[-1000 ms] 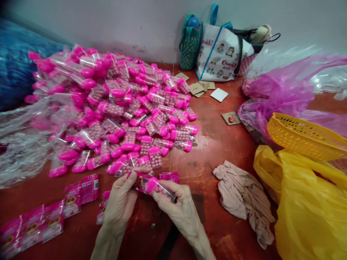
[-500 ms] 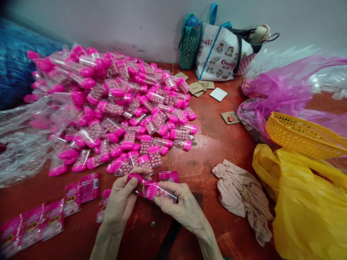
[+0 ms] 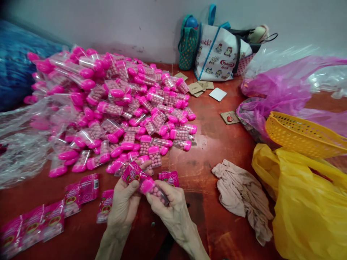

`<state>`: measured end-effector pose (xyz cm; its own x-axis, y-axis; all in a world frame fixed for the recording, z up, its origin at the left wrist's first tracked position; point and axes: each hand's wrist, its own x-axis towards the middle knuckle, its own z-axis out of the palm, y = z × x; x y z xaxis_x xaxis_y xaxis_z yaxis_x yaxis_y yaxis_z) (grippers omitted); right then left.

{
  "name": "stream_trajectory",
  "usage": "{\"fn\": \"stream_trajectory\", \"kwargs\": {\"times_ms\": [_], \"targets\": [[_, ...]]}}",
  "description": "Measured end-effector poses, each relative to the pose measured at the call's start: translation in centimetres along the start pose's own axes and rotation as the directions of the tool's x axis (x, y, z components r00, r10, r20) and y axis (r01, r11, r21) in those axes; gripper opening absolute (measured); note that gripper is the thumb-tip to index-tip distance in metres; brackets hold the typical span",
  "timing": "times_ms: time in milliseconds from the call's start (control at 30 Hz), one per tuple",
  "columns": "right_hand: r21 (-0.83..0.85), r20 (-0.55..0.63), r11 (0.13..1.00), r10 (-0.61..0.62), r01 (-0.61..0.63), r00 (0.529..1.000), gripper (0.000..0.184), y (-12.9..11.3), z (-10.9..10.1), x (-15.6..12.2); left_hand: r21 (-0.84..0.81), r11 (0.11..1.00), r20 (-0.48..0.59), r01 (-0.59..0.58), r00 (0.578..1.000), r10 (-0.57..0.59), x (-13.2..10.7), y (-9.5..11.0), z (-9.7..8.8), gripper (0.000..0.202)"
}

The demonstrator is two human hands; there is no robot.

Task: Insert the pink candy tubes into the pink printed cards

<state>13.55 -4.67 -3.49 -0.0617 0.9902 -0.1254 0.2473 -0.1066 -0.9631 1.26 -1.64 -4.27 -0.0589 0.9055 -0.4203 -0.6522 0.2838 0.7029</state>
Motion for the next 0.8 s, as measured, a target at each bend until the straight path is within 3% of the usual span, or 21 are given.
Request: {"fn": "stream_trajectory", "kwargs": {"times_ms": [300,533,667,800], "targets": [[-0.011,-0.012,1.000,-0.023,0.023,1.000,0.018,0.6,0.4,-0.2,0.007,0.992,0.031,0.123,0.992,-0.123,-0.1,-0.7,0.1,0.019],[-0.040,-0.010,0.999,-0.033,0.032,0.999,0.015,0.5,0.7,-0.3,-0.017,0.986,0.112,0.164,0.981,-0.161,-0.2,-1.2,0.0,0.024],[-0.059,0.045,0.998,0.007,-0.004,0.999,0.016,0.4,0.3,-0.3,0.023,0.988,0.126,0.155,0.980,-0.157,-0.3,-1.1,0.0,0.021],[-0.148,0.022,0.989,-0.018,0.021,1.000,0.017,-0.1,0.3,-0.3,0.106,0.987,0.158,0.119,0.978,-0.134,-0.4,-0.8,0.2,0.013]]}}
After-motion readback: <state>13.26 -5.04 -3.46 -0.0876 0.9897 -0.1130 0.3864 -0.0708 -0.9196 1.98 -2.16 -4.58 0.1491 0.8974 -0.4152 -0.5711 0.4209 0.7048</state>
